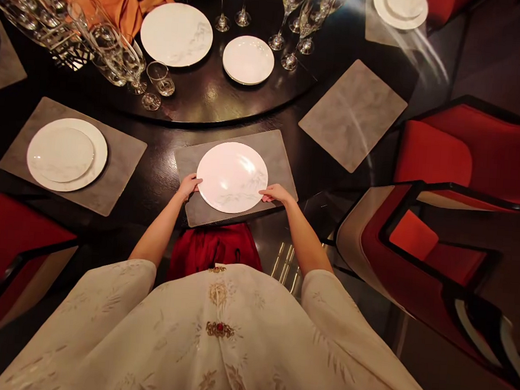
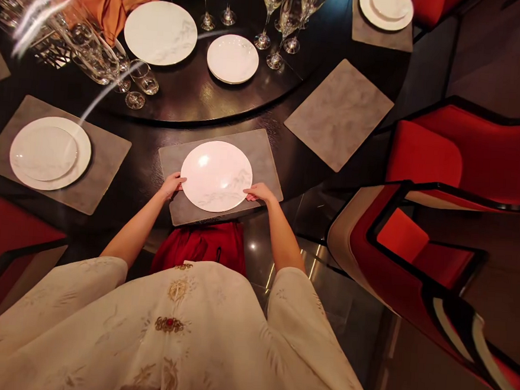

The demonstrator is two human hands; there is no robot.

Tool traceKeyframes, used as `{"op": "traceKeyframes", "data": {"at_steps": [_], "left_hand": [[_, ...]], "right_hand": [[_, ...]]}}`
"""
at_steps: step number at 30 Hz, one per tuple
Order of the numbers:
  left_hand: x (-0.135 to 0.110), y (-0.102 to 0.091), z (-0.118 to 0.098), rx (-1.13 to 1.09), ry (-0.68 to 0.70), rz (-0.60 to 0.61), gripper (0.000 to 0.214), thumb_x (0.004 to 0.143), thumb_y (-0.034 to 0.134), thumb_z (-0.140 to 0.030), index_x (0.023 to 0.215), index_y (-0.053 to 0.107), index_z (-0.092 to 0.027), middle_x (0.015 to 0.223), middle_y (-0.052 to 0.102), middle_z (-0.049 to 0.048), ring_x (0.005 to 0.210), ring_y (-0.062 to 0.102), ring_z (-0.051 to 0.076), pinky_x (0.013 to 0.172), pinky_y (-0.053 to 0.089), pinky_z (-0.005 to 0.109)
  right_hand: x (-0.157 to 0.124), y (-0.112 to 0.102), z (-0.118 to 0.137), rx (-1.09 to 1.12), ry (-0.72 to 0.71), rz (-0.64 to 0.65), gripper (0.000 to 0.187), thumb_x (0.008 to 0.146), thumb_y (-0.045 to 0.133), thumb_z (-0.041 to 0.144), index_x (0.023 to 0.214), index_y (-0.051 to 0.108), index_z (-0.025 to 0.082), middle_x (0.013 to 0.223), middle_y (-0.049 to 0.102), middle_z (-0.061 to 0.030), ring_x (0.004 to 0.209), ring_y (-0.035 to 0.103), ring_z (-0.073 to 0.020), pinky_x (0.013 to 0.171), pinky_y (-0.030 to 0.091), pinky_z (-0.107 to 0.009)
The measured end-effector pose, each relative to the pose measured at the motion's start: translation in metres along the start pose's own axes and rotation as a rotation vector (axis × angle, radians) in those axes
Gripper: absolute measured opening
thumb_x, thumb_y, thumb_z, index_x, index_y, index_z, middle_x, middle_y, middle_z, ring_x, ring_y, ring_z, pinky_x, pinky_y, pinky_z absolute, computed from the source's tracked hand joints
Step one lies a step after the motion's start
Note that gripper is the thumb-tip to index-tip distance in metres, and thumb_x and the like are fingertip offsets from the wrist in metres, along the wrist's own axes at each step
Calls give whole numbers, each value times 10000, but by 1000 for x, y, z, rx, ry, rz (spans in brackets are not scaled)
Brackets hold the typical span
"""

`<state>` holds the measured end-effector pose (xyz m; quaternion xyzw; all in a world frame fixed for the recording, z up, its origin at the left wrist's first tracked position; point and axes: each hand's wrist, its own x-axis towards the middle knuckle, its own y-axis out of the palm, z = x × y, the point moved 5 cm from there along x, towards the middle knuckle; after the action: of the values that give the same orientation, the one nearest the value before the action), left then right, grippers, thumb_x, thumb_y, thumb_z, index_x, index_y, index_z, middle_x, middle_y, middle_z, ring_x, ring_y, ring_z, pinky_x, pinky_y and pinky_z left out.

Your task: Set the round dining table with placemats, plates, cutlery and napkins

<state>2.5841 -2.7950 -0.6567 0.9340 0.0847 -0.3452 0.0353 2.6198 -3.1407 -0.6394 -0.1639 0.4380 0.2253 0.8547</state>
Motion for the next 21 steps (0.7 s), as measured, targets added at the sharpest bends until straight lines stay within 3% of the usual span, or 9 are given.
{"op": "traceKeyframes", "data": {"at_steps": [4, 7, 10, 13, 16, 18, 21], "left_hand": [[-2, 2, 4, -16, 3, -6, 250, 578, 623, -225, 808, 568, -145, 749, 622, 6, 652, 580, 117, 677, 501, 279], [-9, 4, 4, -45, -4, -7, 255, 567, 645, -248, 786, 566, -143, 727, 625, 3, 645, 581, 115, 665, 496, 262], [-16, 6, -1, -90, -22, 0, 296, 549, 685, -274, 786, 574, -136, 712, 639, 15, 643, 597, 130, 652, 496, 269], [-21, 10, -5, -135, -83, 31, 356, 527, 725, -295, 820, 599, -138, 720, 659, 32, 670, 622, 159, 657, 497, 285], [-24, 12, -6, -144, -158, 21, 398, 514, 750, -322, 853, 626, -156, 753, 678, 39, 713, 637, 172, 673, 491, 272], [-25, 14, -6, -139, -181, -5, 404, 507, 758, -345, 847, 642, -161, 755, 684, 43, 724, 641, 183, 672, 488, 273], [-25, 17, -4, -158, -183, -23, 389, 530, 748, -383, 841, 659, -167, 756, 691, 49, 733, 645, 198, 692, 488, 294]], "right_hand": [[-2, -14, 6, -139, 116, 27, 346, 556, 772, 418, 543, 609, 114, 481, 611, -75, 438, 566, -126, 452, 453, -203], [8, -49, 37, -416, 105, -163, 471, 671, 640, 545, 453, 581, 132, 401, 543, -76, 457, 566, -154, 531, 461, -247], [35, -71, 112, -538, -141, -412, 538, 794, 488, 545, 429, 554, 155, 360, 477, -44, 499, 569, -144, 614, 451, -232], [82, -52, 206, -357, -337, -318, 442, 838, 455, 471, 563, 584, 150, 438, 530, -20, 456, 542, -104, 568, 439, -201], [128, -27, 294, -153, -382, -220, 343, 861, 420, 426, 723, 575, 153, 598, 610, -29, 475, 558, -95, 530, 444, -199], [147, -32, 341, -193, -408, -346, 328, 864, 407, 425, 773, 562, 151, 730, 634, -68, 619, 610, -126, 601, 469, -225], [155, -79, 388, -385, -471, -741, 314, 818, 487, 433, 917, 545, 140, 985, 594, -143, 959, 575, -217, 778, 463, -312]]}}
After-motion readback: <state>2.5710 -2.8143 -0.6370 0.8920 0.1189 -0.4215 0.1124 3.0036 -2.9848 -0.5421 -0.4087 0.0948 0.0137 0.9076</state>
